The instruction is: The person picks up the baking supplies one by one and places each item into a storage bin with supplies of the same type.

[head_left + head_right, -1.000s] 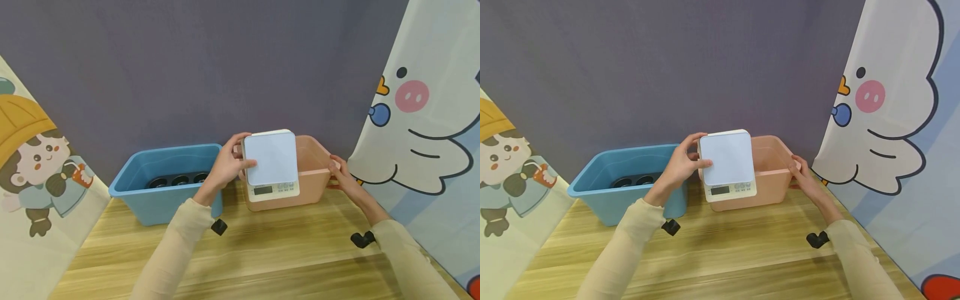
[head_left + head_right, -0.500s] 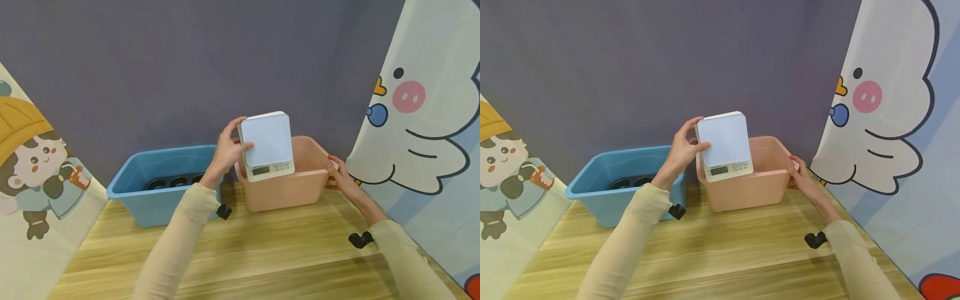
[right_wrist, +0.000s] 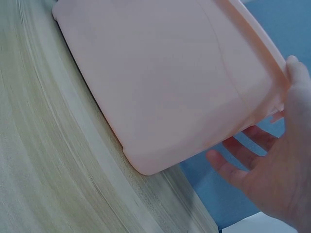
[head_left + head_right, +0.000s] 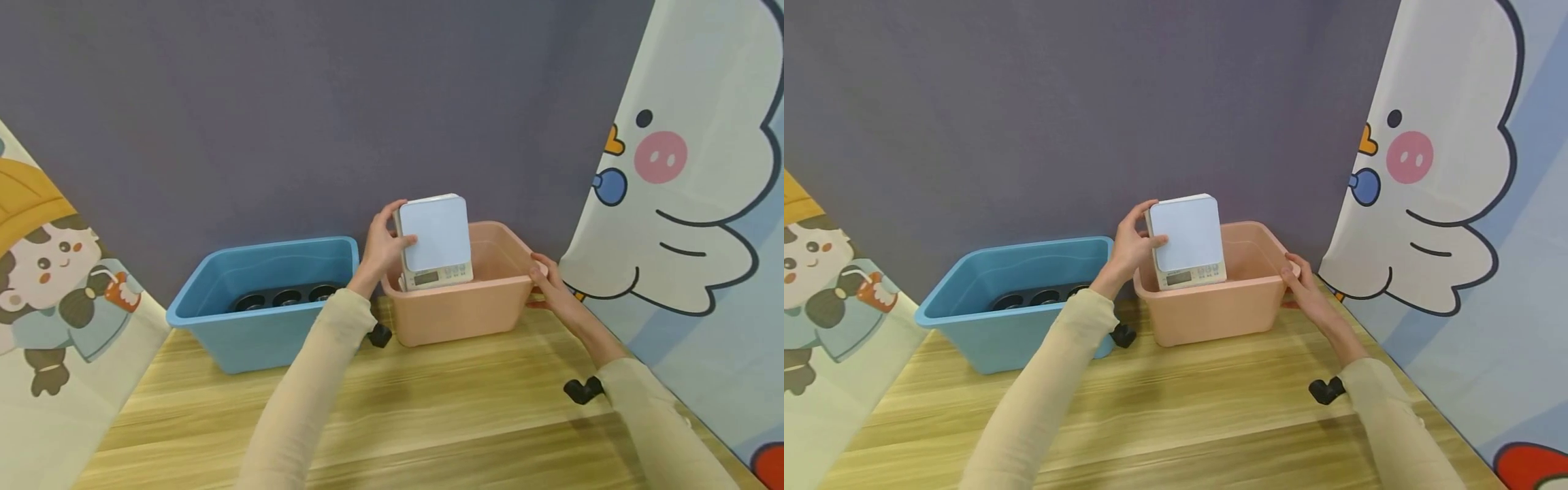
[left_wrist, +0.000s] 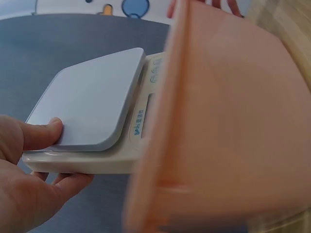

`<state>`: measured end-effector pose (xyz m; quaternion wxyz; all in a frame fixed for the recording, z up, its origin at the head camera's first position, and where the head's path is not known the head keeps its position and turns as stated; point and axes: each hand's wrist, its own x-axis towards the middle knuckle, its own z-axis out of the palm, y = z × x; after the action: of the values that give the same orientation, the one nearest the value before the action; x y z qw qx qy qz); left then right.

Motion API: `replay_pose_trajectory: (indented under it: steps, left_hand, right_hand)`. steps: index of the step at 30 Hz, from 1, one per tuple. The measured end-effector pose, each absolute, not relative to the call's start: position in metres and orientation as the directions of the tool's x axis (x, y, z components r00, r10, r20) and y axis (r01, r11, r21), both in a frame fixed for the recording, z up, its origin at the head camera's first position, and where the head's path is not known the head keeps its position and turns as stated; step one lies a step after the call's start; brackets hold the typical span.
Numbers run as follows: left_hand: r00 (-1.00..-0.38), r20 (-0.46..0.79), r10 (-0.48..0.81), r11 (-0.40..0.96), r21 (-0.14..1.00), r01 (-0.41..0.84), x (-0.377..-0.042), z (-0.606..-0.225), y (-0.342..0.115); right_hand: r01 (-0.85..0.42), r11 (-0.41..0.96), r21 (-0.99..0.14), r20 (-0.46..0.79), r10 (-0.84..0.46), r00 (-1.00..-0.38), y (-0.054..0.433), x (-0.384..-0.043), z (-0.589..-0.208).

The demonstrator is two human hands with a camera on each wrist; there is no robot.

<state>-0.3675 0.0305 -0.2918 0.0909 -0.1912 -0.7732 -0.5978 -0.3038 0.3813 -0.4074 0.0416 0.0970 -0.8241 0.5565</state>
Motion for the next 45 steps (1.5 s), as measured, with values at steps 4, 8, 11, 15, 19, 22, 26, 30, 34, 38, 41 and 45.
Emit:
replay_pose_trajectory:
  steps: [4, 8, 11, 15, 19, 22, 26, 30, 34, 38, 41, 45]
  left_hand:
    - [-0.925, 0.323, 0.199, 0.253, 0.895, 0.366, -0.373, -0.306, 0.036]
    - [-0.92, 0.329, 0.211, 0.318, 0.867, 0.383, -0.375, -0.316, 0.04]
    - [-0.908, 0.352, 0.228, 0.372, 0.83, 0.415, -0.377, -0.32, 0.043]
    - [-0.899, 0.36, 0.249, 0.408, 0.803, 0.434, -0.38, -0.325, 0.045]
    - [-0.907, 0.337, 0.253, 0.428, 0.802, 0.417, -0.381, -0.33, 0.045]
    - [-0.916, 0.304, 0.263, 0.46, 0.795, 0.396, -0.381, -0.331, 0.047]
    - [-0.932, 0.248, 0.264, 0.531, 0.769, 0.355, -0.38, -0.331, 0.05]
    - [-0.928, 0.247, 0.28, 0.581, 0.725, 0.369, -0.378, -0.331, 0.051]
    - [-0.906, 0.299, 0.3, 0.589, 0.689, 0.422, -0.376, -0.328, 0.045]
    - [-0.89, 0.338, 0.306, 0.577, 0.678, 0.456, -0.37, -0.324, 0.035]
    - [-0.885, 0.339, 0.32, 0.561, 0.684, 0.465, -0.365, -0.322, 0.026]
    - [-0.877, 0.335, 0.345, 0.564, 0.672, 0.479, -0.36, -0.323, 0.016]
  right_hand:
    - [-0.213, 0.373, -0.903, 0.181, -0.118, -0.976, 0.382, -0.304, -0.408]
    - [-0.216, 0.373, -0.902, 0.184, -0.119, -0.976, 0.382, -0.304, -0.408]
    - [-0.221, 0.362, -0.906, 0.191, -0.117, -0.975, 0.382, -0.305, -0.409]
    - [-0.225, 0.355, -0.907, 0.199, -0.111, -0.974, 0.381, -0.306, -0.41]
    - [-0.221, 0.352, -0.91, 0.195, -0.108, -0.975, 0.381, -0.306, -0.411]
    - [-0.217, 0.347, -0.913, 0.192, -0.105, -0.976, 0.38, -0.306, -0.41]
    - [-0.214, 0.348, -0.913, 0.191, -0.098, -0.977, 0.38, -0.305, -0.408]
    - [-0.204, 0.35, -0.914, 0.183, -0.095, -0.979, 0.38, -0.305, -0.408]
    - [-0.203, 0.353, -0.913, 0.181, -0.096, -0.979, 0.377, -0.304, -0.407]
    - [-0.209, 0.364, -0.908, 0.185, -0.101, -0.978, 0.374, -0.303, -0.405]
    - [-0.215, 0.369, -0.904, 0.193, -0.098, -0.976, 0.373, -0.304, -0.406]
    - [-0.221, 0.376, -0.9, 0.206, -0.079, -0.975, 0.375, -0.303, -0.409]
